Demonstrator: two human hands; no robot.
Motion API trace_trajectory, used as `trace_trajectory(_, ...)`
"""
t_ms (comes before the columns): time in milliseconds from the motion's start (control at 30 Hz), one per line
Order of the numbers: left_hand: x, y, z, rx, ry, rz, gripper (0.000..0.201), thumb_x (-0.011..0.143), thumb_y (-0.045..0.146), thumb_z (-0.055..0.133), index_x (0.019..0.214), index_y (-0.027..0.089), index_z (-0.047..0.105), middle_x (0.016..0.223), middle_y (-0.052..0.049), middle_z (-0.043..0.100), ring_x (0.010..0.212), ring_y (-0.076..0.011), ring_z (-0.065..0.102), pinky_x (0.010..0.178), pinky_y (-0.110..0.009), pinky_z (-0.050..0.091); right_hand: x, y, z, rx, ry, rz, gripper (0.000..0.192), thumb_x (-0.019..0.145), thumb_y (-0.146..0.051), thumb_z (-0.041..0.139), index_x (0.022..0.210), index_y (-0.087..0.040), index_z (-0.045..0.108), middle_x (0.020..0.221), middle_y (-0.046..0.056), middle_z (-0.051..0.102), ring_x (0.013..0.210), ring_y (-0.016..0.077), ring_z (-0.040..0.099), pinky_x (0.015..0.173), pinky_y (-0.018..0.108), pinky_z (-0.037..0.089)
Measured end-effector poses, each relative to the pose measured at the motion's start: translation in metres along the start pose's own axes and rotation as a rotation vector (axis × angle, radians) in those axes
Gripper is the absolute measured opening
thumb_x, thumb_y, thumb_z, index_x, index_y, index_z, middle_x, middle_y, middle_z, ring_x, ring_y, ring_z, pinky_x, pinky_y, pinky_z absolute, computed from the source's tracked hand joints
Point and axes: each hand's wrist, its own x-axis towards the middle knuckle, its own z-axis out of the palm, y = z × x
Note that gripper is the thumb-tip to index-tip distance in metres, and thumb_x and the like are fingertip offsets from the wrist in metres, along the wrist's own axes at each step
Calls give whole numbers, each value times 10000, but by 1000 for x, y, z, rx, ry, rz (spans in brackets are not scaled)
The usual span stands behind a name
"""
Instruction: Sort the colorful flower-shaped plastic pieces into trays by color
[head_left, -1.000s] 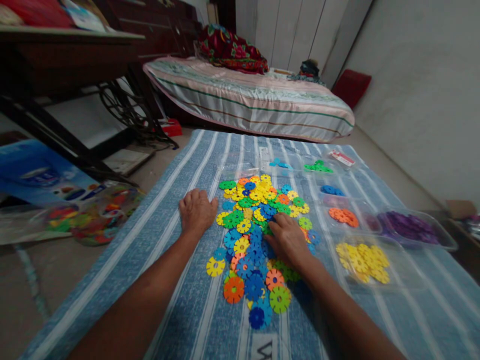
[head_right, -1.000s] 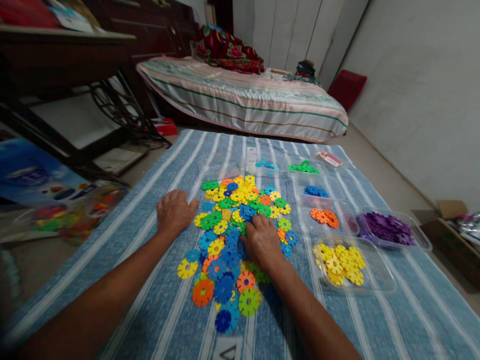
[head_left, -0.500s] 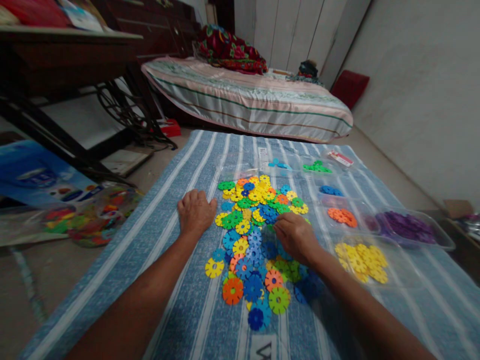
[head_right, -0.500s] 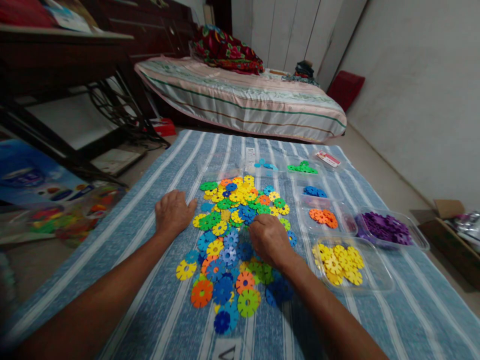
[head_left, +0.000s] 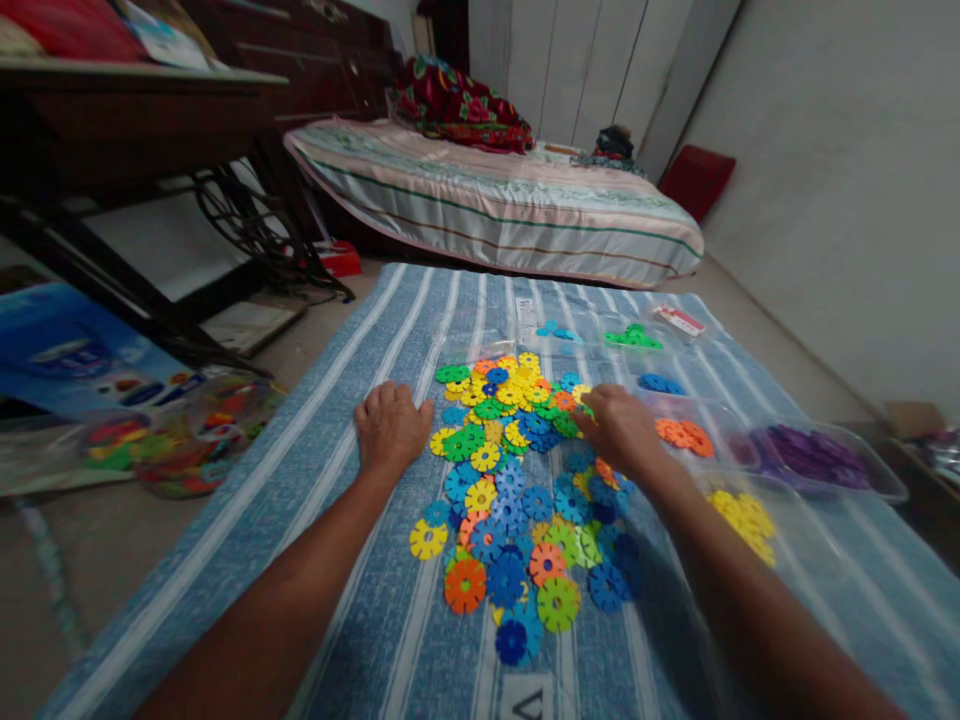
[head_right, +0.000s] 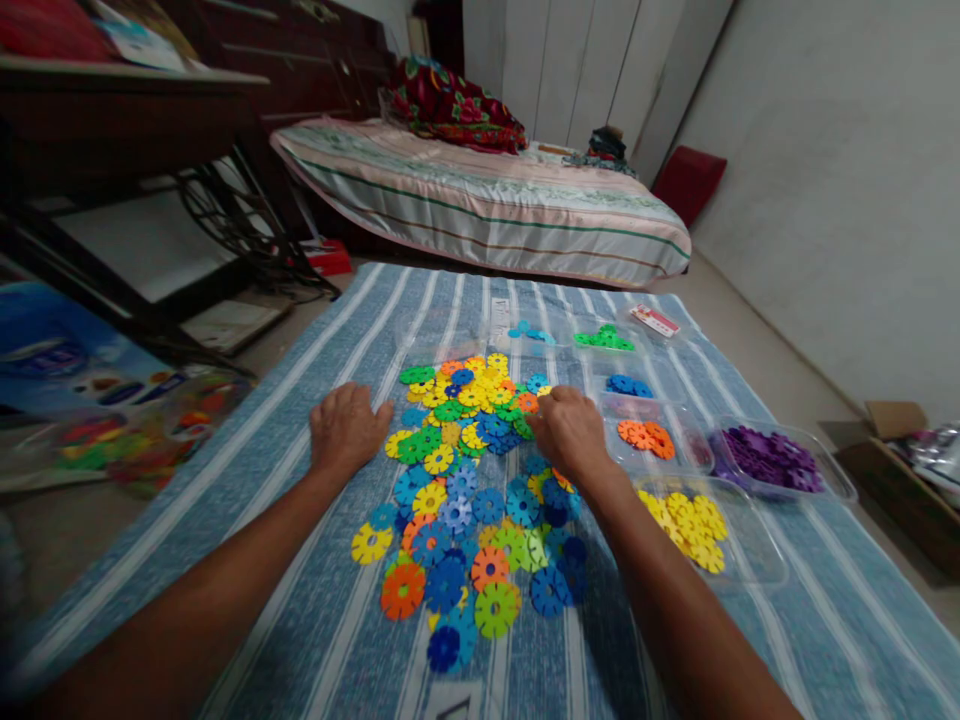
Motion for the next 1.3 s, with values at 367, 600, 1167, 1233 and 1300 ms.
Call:
trace_trajectory(367, 0, 1, -2, -6, -5, 2, 445, 937, 405, 365, 1153, 107, 613, 1300, -224, 602, 1280, -368, 481, 1014, -498, 394, -9, -24, 40, 24, -75, 34, 198, 981, -272, 564, 979, -153, 723, 1047, 125, 701, 1037, 252, 599, 850, 329, 414)
trace_trajectory(600, 1, -1, -1, -6, 9, 8, 429, 923, 414, 382, 1130, 125, 622, 1257, -224, 613, 1245, -370, 493, 989, -502, 398, -19, -27, 29, 6, -47, -33, 298, 1007, -217, 482, 857, -182, 737, 890, 103, 711, 861, 208, 619, 751, 309, 379)
trace_trajectory(1167, 1, -2, 1, -28, 19, 2, 415, 925, 417, 386, 1121, 140, 624, 1238, -208, 618, 1235, -359, 493, 988, -484, 391, 32, 36, -26, -33, 338, 155, 212, 964, -297, 532, 966, -196, 718, 933, 111, 715, 864, 252, 634, 710, 320, 414)
trace_trajectory(1233, 0, -1, 1, -31, 15, -1, 410, 932, 417, 387, 1128, 143, 620, 1231, -206, 621, 1242, -359, 491, 991, -481, 386, 11, 12, -10, 83, 174, 57, 197, 967, -294, 544, 966, -206, 721, 954, 98, 722, 879, 233, 649, 722, 305, 436)
trace_trajectory(1300, 0, -1, 1, -27, 7, -2, 404, 936, 415, 394, 1136, 143, 617, 1232, -201, 623, 1247, -359, 490, 996, -477, 383, -11, -14, 6, 194, 51, -65, 192, 973, -289, 548, 978, -204, 720, 987, 97, 720, 907, 222, 658, 751, 300, 458)
